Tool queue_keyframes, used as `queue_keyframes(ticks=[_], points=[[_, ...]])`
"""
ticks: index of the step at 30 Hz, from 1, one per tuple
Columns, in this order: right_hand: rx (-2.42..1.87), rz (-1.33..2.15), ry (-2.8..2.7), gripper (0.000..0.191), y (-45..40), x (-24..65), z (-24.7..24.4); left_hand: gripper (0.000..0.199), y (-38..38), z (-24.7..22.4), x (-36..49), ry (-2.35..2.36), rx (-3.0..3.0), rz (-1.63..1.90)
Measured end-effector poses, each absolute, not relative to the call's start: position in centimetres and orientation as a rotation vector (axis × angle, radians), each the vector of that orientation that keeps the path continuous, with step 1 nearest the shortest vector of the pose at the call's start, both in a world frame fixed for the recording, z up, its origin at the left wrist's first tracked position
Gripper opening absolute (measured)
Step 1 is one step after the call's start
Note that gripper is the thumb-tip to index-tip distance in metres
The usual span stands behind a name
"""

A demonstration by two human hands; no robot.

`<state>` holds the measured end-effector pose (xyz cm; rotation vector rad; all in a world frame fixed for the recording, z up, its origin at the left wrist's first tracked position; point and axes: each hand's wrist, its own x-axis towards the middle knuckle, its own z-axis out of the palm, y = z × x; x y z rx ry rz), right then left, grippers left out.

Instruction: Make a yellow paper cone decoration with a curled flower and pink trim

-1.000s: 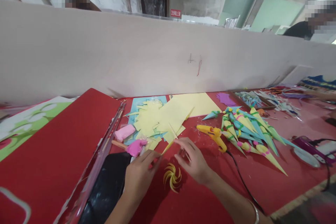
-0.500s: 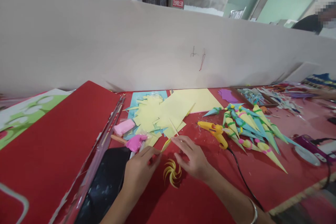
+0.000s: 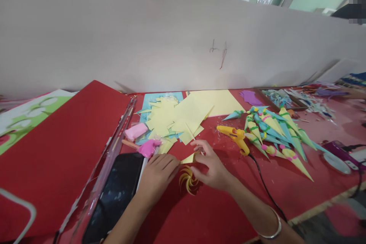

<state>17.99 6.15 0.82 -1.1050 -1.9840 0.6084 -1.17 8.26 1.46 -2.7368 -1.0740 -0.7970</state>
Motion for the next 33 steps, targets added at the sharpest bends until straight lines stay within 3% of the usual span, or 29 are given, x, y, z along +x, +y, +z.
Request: queue_keyframes(ticks=[6, 13, 16, 33], points=[[-0.961, 0.774, -1.984, 0.014, 6.3, 18.4, 1.3, 0.031, 7.9, 2.0, -1.0, -1.004, -2.94, -0.873], [-0.906, 0.769, -2.107, 0.012, 6.0, 18.1, 1.3, 0.057, 7.3, 2.2, -0.5, -1.217, -2.96, -0.568], [-0.949, 0.788, -2.236, 0.011, 5.9, 18.1, 1.6, 0.058, 7.3, 2.2, -0.3, -1.15, -2.901, -0.526], [-0.939, 0.879, -2.247, 0.046, 5.6, 17.6, 2.5, 0.061, 7.6, 2.8, 0.2, -0.948, -2.912, -0.55]])
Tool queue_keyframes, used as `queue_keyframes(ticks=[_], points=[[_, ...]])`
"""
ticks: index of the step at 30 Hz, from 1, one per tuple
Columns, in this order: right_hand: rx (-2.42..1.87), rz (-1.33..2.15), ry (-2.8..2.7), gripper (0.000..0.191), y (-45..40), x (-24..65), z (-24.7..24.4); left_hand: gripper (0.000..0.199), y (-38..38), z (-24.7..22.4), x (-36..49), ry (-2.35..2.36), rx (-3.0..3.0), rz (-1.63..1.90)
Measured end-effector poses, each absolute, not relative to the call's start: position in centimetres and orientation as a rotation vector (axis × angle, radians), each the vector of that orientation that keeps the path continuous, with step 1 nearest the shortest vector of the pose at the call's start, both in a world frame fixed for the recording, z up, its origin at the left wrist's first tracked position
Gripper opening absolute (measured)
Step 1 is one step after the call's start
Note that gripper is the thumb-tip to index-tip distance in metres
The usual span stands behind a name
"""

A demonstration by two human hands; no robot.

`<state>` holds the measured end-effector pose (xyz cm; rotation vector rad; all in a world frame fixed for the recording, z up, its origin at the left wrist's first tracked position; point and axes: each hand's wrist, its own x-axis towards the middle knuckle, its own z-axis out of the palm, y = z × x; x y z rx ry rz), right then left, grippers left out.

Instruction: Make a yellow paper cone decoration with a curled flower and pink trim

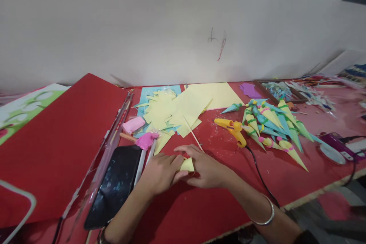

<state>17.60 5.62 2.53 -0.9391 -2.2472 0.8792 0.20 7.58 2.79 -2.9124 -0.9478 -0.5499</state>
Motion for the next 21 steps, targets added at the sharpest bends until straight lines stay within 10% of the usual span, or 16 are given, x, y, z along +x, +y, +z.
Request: queue_keyframes(ticks=[21], points=[[-0.936, 0.828, -2.159, 0.045, 4.9, 18.7, 3.8, 0.041, 7.8, 4.3, -1.0, -1.263, -3.307, -0.766]])
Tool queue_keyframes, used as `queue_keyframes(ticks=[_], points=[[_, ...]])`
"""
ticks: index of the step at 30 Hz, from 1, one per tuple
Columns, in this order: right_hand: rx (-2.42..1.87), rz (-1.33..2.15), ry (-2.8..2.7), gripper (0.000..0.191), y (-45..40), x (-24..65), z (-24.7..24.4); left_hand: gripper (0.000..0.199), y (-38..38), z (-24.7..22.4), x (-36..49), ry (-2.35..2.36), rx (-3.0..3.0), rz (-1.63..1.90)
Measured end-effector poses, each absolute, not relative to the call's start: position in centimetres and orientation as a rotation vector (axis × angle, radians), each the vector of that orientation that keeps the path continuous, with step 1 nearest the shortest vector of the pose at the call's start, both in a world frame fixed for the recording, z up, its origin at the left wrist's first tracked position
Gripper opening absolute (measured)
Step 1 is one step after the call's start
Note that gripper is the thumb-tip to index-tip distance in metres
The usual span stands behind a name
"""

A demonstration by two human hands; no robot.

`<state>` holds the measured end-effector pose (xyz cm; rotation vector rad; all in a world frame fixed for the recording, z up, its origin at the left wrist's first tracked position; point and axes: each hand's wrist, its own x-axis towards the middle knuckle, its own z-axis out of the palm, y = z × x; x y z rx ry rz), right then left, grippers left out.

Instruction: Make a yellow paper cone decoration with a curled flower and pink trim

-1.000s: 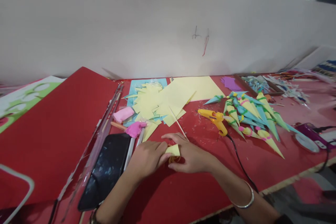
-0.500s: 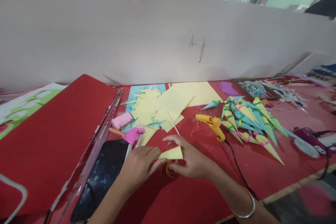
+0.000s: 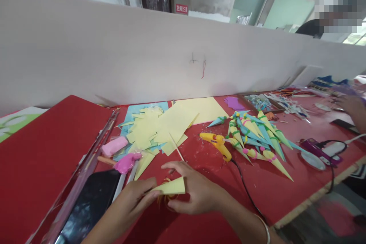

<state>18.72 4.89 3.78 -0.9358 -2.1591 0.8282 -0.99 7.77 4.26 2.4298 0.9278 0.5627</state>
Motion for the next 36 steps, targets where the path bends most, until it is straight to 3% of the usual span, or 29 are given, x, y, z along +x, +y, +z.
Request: queue_keyframes(ticks=[5, 8, 13, 17, 28, 31, 33, 36], points=[[-0.995, 0.626, -2.373, 0.029, 5.0, 19.4, 4.0, 0.038, 8.3, 4.4, -1.3, 0.997, 2.563, 0.374], [-1.021, 0.443, -2.525, 0.031, 5.3, 19.4, 3.7, 0.027, 7.8, 4.9, -0.2, 1.024, 2.605, 0.212], [-0.997, 0.208, -2.717, 0.032, 5.9, 19.1, 3.4, 0.032, 7.0, 6.1, 2.7, 1.018, 2.578, -0.08], [-0.975, 0.214, -2.744, 0.026, 6.0, 19.4, 3.5, 0.028, 7.3, 6.3, 3.4, 1.065, 2.56, -0.175], [-0.887, 0.139, -2.553, 0.023, 5.3, 22.0, 4.7, 0.021, 9.2, 5.9, 3.0, 0.967, 2.73, 0.072], [-0.98, 0.099, -2.266, 0.032, 4.0, 23.6, 4.6, 0.012, 9.9, 6.2, 2.7, 1.08, 2.807, 0.145], [-1.049, 0.015, -2.015, 0.024, 2.9, 25.0, 4.1, 0.006, 10.4, 6.2, 2.2, 1.163, 2.792, 0.215], [-1.18, -0.083, -1.769, 0.009, 1.6, 27.2, 3.1, 0.014, 11.3, 6.2, 1.4, 1.228, 2.711, 0.367]])
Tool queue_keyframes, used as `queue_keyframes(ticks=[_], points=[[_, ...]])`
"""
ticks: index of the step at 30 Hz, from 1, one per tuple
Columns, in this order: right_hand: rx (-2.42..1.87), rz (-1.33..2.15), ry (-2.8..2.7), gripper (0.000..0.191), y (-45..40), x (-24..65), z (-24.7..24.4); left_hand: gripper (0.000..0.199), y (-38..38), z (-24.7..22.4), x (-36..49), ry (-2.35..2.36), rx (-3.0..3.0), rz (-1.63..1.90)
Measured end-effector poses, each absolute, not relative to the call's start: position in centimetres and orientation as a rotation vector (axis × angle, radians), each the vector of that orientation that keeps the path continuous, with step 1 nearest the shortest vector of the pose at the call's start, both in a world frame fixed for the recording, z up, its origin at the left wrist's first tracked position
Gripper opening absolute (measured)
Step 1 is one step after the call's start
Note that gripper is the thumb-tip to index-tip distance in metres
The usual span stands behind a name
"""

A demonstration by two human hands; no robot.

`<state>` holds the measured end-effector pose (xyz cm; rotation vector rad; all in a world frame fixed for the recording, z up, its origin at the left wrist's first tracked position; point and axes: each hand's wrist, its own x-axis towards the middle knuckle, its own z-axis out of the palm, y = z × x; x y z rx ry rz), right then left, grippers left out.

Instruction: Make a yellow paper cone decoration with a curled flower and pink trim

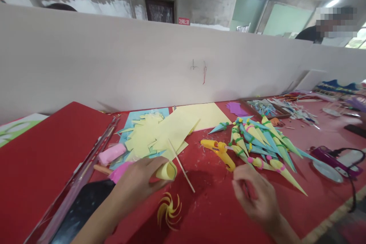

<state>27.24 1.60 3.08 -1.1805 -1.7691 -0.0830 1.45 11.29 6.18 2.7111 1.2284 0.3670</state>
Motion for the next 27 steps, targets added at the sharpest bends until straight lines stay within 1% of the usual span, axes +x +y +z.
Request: queue_keyframes(ticks=[2, 5, 7, 10, 13, 16, 21, 24, 27], points=[[-1.411, -0.105, -1.664, 0.008, 1.4, 28.5, 2.3, 0.017, 11.9, 6.3, 1.2, 1.185, 2.699, 0.509], [-1.786, -0.026, -1.559, 0.006, 2.3, 29.5, 0.9, 0.017, 12.8, 6.7, 1.5, 1.033, 2.77, 0.729], [-1.85, -0.015, -1.612, 0.021, 3.4, 29.6, -0.1, 0.018, 13.3, 7.0, 1.9, 0.954, 2.824, 0.824], [-1.873, -0.124, -1.73, 0.03, 5.1, 29.3, -1.1, 0.019, 13.6, 7.2, 2.5, 0.931, 2.846, 0.877], [-1.984, -0.162, -1.837, 0.03, 6.4, 28.9, -1.2, 0.018, 13.6, 7.1, 2.9, 0.911, 2.787, 0.901], [-2.125, -0.008, -1.942, 0.022, 7.0, 28.8, -0.9, 0.015, 13.5, 7.0, 3.0, 0.893, 2.719, 0.861], [-2.104, 0.08, -1.988, 0.023, 7.2, 29.4, 0.1, 0.013, 13.3, 7.4, 2.5, 0.966, 2.648, 0.807], [-1.955, 0.105, -1.956, 0.026, 7.4, 30.0, 1.5, 0.015, 13.3, 7.6, 2.3, 1.007, 2.623, 0.8], [-1.844, 0.079, -1.799, 0.024, 7.7, 30.0, 3.2, 0.012, 13.3, 7.5, 2.0, 1.097, 2.604, 0.803]])
